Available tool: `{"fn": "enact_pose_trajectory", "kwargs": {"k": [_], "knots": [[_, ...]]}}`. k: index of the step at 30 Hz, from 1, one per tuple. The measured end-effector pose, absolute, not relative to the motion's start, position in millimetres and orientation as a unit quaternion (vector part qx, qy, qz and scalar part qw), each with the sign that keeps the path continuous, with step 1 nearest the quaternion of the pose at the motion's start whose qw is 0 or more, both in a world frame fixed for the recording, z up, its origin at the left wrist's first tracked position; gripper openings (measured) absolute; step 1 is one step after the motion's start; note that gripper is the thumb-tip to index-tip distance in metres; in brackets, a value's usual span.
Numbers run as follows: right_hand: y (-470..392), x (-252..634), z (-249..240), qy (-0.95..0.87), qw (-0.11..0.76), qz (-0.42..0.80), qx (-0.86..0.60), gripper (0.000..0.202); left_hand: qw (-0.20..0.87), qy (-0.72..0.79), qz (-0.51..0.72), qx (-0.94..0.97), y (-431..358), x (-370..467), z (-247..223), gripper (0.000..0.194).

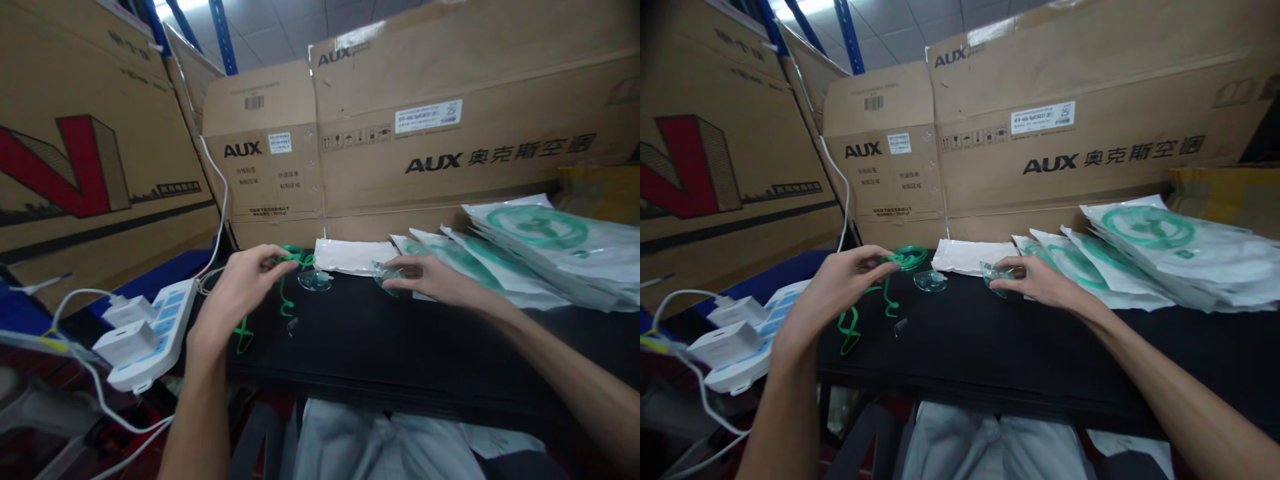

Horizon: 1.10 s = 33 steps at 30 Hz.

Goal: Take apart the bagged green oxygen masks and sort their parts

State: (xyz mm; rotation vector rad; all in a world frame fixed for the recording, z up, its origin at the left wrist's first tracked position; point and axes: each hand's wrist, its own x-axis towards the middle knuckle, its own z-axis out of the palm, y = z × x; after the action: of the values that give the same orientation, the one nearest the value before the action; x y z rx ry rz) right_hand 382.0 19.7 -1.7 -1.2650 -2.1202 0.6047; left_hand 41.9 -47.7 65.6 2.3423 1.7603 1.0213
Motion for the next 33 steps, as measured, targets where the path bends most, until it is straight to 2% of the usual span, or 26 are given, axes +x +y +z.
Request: {"fn": "enact_pose_trajectory", "kwargs": {"k": [2,7,9,12,14,17,20,23,26,29,31,33], "knots": [[18.4,380.7,-1.2,-0.799,0.300,0.231,-0.467,0.057,0.023,0.625,0.279,0.728,-45.3,15.5,66.6,0.040],[13.6,376.5,1.9,-0.808,0.301,0.241,-0.446,0.053,0.072,0.721,0.127,0.678,-24.5,-34.9,45.3,0.035],[11.0,374.2,2.8,-0.808,0.296,0.247,-0.445,0.053,0.086,0.732,0.103,0.668,-17.2,-40.8,38.6,0.044],[6.4,369.1,2.8,-0.815,0.287,0.249,-0.437,0.051,0.036,0.712,0.154,0.684,-14.4,-23.0,38.8,0.062],[4.3,365.0,0.9,-0.826,0.283,0.238,-0.426,0.047,0.038,0.666,0.205,0.716,-17.3,5.8,41.8,0.061],[2.9,359.4,-4.2,-0.846,0.297,0.190,-0.400,0.042,0.151,0.563,0.267,0.767,-21.0,58.8,38.7,0.056],[1.9,354.5,-8.9,-0.862,0.338,0.126,-0.357,0.033,0.274,0.469,0.282,0.791,-16.6,99.4,21.8,0.062],[0.2,349.5,-11.0,-0.867,0.369,0.095,-0.323,0.028,0.324,0.429,0.305,0.786,-8.5,117.0,4.7,0.061],[-0.9,345.8,-10.9,-0.866,0.386,0.085,-0.307,0.028,0.364,0.400,0.353,0.764,-4.3,121.0,-0.2,0.049],[-3.8,344.0,-7.4,-0.863,0.388,0.097,-0.308,0.030,0.440,0.383,0.388,0.714,-2.6,121.7,3.0,0.039],[-9.7,342.4,-1.4,-0.849,0.396,0.138,-0.323,0.029,0.465,0.389,0.410,0.681,-1.6,121.3,5.3,0.042],[-19.1,338.1,7.7,-0.813,0.416,0.231,-0.334,0.031,0.463,0.400,0.456,0.646,-2.3,121.6,6.3,0.049]]}}
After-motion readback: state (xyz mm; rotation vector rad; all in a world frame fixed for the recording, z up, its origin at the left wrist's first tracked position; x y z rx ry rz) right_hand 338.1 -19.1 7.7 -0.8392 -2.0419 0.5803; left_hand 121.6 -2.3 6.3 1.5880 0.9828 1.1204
